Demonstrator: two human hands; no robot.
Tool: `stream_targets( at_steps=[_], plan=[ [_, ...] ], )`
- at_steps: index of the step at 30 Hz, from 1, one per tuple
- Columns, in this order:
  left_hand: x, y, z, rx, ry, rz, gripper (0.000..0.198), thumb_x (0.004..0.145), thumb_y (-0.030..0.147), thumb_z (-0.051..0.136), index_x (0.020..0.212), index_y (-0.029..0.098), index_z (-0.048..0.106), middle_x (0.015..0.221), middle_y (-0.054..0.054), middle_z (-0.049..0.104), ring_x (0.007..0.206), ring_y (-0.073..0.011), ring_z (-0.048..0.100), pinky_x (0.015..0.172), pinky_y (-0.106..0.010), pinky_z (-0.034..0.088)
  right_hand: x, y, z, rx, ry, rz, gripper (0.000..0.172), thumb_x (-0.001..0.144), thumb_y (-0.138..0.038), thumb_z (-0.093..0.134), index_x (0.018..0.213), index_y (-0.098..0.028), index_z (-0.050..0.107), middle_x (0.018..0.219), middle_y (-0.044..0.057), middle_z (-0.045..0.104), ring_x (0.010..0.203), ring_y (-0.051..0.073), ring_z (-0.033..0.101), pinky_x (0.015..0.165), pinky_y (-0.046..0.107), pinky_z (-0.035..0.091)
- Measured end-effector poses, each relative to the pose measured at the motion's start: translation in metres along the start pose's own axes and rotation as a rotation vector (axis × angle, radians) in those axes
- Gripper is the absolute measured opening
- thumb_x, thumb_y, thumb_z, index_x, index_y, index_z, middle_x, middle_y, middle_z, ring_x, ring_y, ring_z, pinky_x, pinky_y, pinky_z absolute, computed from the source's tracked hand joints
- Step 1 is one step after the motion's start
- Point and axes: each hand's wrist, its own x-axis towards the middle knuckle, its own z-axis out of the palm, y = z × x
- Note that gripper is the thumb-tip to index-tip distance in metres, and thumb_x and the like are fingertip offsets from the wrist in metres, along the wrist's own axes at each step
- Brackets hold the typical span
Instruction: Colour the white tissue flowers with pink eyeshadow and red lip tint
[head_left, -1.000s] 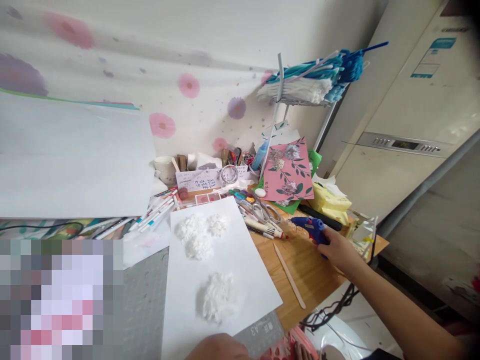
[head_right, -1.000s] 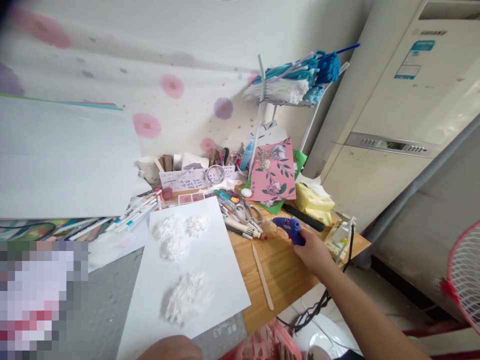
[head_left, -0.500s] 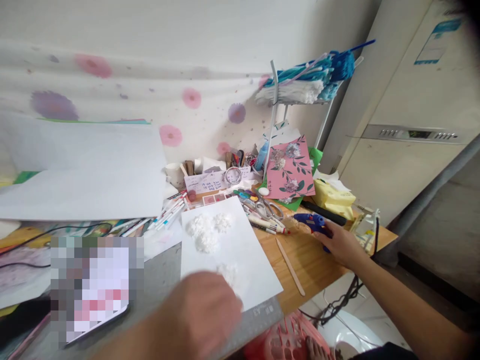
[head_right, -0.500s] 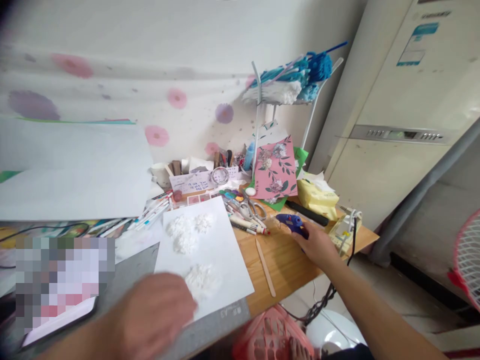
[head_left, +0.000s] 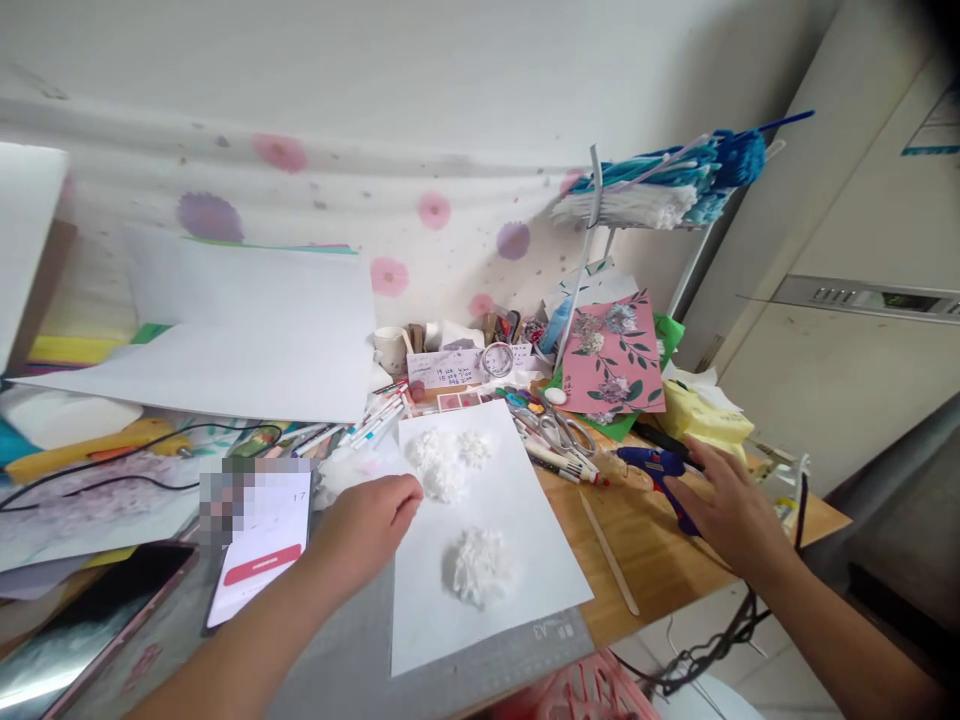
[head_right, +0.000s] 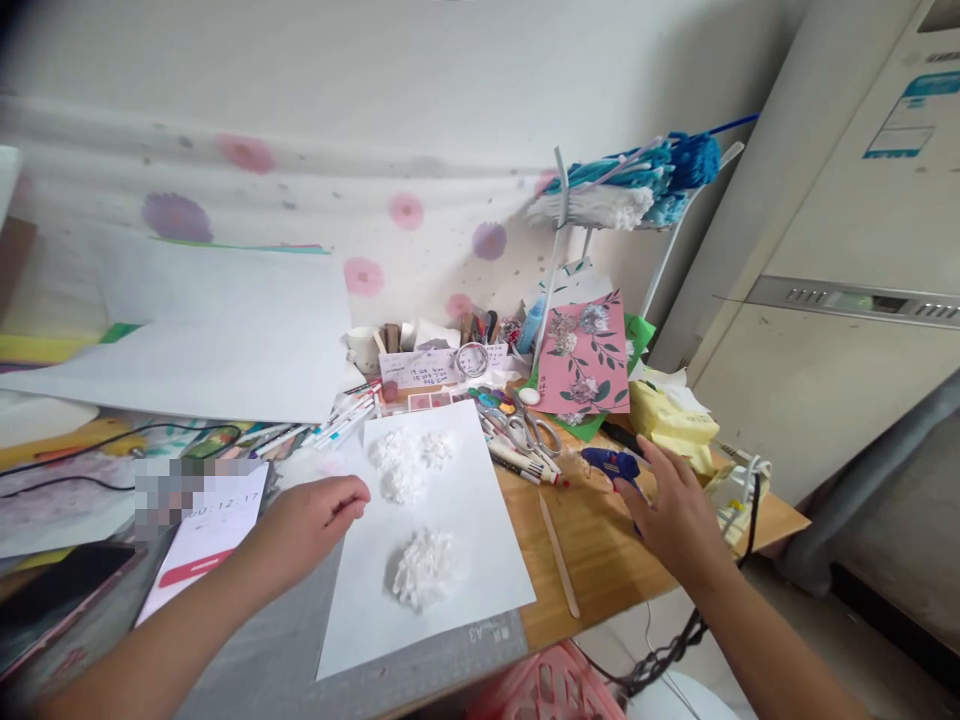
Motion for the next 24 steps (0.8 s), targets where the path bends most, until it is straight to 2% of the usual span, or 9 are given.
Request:
stream_targets(
  at_steps=[2, 3, 6, 8, 10, 14, 17, 20, 24],
  plan=[
    [-0.001, -0.003, 0.002, -0.025, -0.011, 0.017, 0.024, 0.087, 0.018, 0.038, 0.080, 0.023, 0.061, 0.080, -0.001, 0.068, 0.076, -0.0193, 0.062, 0.066, -0.028, 0.036, -0.003, -0.024, -0.007, 0.025, 0.057, -0.051, 0.050, 0.088, -0.047, 0.047, 0.128, -0.018, 0.054, 0.129, 0.018, 0.058, 0.118, 0.035, 0.056, 0.101, 0.050, 0.043],
    [0.000, -0.005, 0.004, -0.032, -0.018, 0.025, 0.025, 0.086, 0.015, 0.038, 0.082, 0.023, 0.061, 0.083, -0.001, 0.068, 0.078, -0.0195, 0.062, 0.067, -0.028, 0.037, -0.006, -0.037, -0.007, 0.051, 0.021, -0.084, 0.043, 0.089, -0.045, 0.048, 0.122, -0.019, 0.058, 0.125, 0.016, 0.062, 0.115, 0.033, 0.058, 0.100, 0.047, 0.044],
    [0.001, -0.010, 0.007, 0.016, -0.041, 0.033, 0.031, 0.083, 0.009, 0.036, 0.085, 0.023, 0.063, 0.086, -0.003, 0.068, 0.079, -0.0202, 0.063, 0.068, -0.029, 0.038, -0.013, -0.073, 0.007, 0.210, -0.236, -0.103, 0.030, 0.088, -0.040, 0.049, 0.104, -0.022, 0.067, 0.113, 0.011, 0.069, 0.108, 0.030, 0.063, 0.095, 0.041, 0.048],
    [0.001, -0.012, 0.007, 0.073, -0.066, 0.047, 0.031, 0.082, 0.009, 0.038, 0.083, 0.022, 0.065, 0.086, -0.005, 0.067, 0.081, -0.0220, 0.063, 0.069, -0.030, 0.039, -0.015, -0.092, 0.025, 0.296, -0.411, -0.053, 0.031, 0.084, -0.038, 0.052, 0.106, -0.023, 0.069, 0.116, 0.009, 0.069, 0.106, 0.029, 0.063, 0.092, 0.040, 0.049],
    [0.000, -0.011, 0.007, 0.113, -0.103, 0.079, 0.028, 0.082, 0.010, 0.042, 0.080, 0.021, 0.067, 0.087, -0.007, 0.067, 0.084, -0.0241, 0.063, 0.071, -0.032, 0.041, -0.015, -0.105, 0.044, 0.334, -0.496, 0.000, 0.035, 0.081, -0.036, 0.054, 0.109, -0.022, 0.069, 0.114, 0.010, 0.071, 0.100, 0.030, 0.066, 0.087, 0.040, 0.051],
    [-0.002, -0.008, 0.006, 0.148, -0.167, 0.124, 0.027, 0.082, 0.010, 0.045, 0.076, 0.019, 0.069, 0.092, -0.008, 0.068, 0.091, -0.0261, 0.062, 0.076, -0.037, 0.044, -0.008, -0.115, 0.074, 0.399, -0.567, 0.066, 0.038, 0.077, -0.033, 0.056, 0.112, -0.023, 0.069, 0.097, 0.007, 0.075, 0.084, 0.027, 0.069, 0.075, 0.036, 0.053],
    [-0.004, -0.009, 0.007, 0.148, -0.195, 0.118, 0.023, 0.084, 0.014, 0.049, 0.077, 0.020, 0.071, 0.094, -0.008, 0.068, 0.094, -0.0261, 0.060, 0.079, -0.038, 0.046, 0.000, -0.113, 0.090, 0.482, -0.594, 0.115, 0.036, 0.075, -0.035, 0.057, 0.107, -0.024, 0.068, 0.097, 0.006, 0.076, 0.086, 0.025, 0.070, 0.073, 0.033, 0.054],
    [-0.004, -0.012, 0.010, 0.144, -0.205, 0.118, 0.021, 0.084, 0.016, 0.052, 0.078, 0.019, 0.071, 0.095, -0.007, 0.068, 0.094, -0.0261, 0.060, 0.081, -0.039, 0.047, 0.007, -0.110, 0.100, 0.559, -0.564, 0.162, 0.043, 0.074, -0.041, 0.056, 0.112, -0.021, 0.063, 0.091, 0.007, 0.075, 0.085, 0.026, 0.071, 0.073, 0.035, 0.055],
    [-0.002, -0.016, 0.013, 0.150, -0.203, 0.140, 0.017, 0.083, 0.019, 0.055, 0.079, 0.019, 0.072, 0.096, -0.007, 0.069, 0.093, -0.0264, 0.060, 0.086, -0.043, 0.047, 0.013, -0.118, 0.098, 0.819, -0.670, 0.422, 0.046, 0.079, -0.049, 0.056, 0.116, -0.023, 0.057, 0.086, 0.007, 0.075, 0.080, 0.028, 0.072, 0.068, 0.037, 0.056]
  ],
)
